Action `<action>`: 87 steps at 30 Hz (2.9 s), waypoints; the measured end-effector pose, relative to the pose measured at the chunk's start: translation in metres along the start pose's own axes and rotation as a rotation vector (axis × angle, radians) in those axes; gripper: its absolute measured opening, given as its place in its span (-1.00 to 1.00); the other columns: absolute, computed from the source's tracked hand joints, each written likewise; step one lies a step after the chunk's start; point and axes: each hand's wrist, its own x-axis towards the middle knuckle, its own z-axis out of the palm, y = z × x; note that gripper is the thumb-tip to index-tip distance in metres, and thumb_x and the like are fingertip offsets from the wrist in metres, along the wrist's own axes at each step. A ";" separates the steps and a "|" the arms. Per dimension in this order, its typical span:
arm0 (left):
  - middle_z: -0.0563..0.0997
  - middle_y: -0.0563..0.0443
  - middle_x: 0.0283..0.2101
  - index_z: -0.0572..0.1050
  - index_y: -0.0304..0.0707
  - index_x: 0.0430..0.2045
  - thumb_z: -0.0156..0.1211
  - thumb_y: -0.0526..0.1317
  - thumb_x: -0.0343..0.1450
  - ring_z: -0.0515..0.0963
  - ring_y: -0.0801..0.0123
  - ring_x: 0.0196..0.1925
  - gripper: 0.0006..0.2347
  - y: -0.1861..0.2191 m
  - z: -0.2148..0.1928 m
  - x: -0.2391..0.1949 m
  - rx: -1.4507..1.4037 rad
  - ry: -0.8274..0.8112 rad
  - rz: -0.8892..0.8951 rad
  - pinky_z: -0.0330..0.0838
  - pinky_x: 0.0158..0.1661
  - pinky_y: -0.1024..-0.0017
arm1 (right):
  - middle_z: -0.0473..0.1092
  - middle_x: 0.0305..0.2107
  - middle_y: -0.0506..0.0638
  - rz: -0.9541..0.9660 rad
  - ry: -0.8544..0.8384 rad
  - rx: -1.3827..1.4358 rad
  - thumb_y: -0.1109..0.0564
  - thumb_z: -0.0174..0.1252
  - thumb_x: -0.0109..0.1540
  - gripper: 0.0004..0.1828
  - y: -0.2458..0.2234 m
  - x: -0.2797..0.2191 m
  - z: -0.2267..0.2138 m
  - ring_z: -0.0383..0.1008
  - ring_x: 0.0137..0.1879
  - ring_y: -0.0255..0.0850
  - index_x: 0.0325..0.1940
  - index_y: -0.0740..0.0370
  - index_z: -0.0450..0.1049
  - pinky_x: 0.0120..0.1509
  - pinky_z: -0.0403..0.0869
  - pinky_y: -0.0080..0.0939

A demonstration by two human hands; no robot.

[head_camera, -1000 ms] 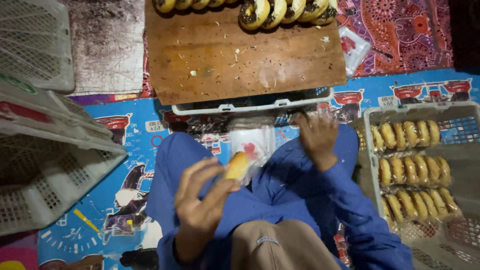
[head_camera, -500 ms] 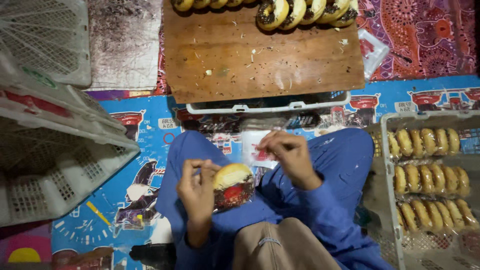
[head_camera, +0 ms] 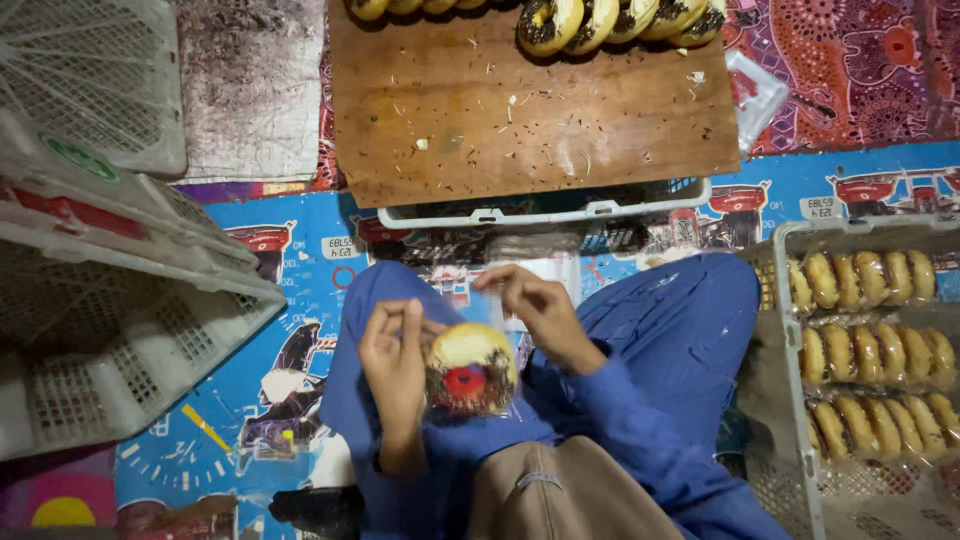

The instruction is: The person sits on the floor and individually places donuts into small plastic bags, then arranges the packaged donuts into a plastic crate. The task involves repetitive handling of donuts and packaging materials.

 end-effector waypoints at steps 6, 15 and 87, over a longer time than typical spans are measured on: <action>0.66 -0.09 -0.29 0.55 -0.44 -0.26 0.23 -0.32 0.53 0.63 0.37 -0.22 -0.90 -0.028 -0.024 -0.001 0.390 0.135 0.438 0.48 -0.11 0.47 | 0.36 -0.06 0.07 -0.146 0.537 -0.195 0.33 0.22 0.25 -0.77 0.070 0.016 0.030 0.38 0.09 -0.16 -0.48 0.32 0.37 0.25 0.39 -0.18; 0.58 0.01 -0.50 0.52 -0.39 -0.44 0.34 -0.32 0.41 0.52 0.59 -0.43 -0.88 -0.116 -0.090 -0.014 0.634 0.190 0.035 0.47 -0.37 0.58 | 0.46 -0.43 0.07 0.287 0.244 -0.665 0.12 0.41 0.17 -0.69 0.142 -0.045 0.000 0.50 -0.22 -0.08 -0.51 0.32 0.46 -0.04 0.44 -0.14; 0.47 -0.37 0.17 0.54 -0.24 0.02 0.19 0.07 0.43 0.32 -0.13 0.36 -0.58 -0.078 -0.016 0.135 -1.289 0.049 -0.220 0.18 0.30 -0.09 | 0.25 0.36 0.27 -0.151 0.018 -1.782 -0.23 0.53 -0.05 0.31 0.001 0.326 -0.258 0.14 0.53 0.16 0.57 0.24 -0.03 0.59 -0.39 0.45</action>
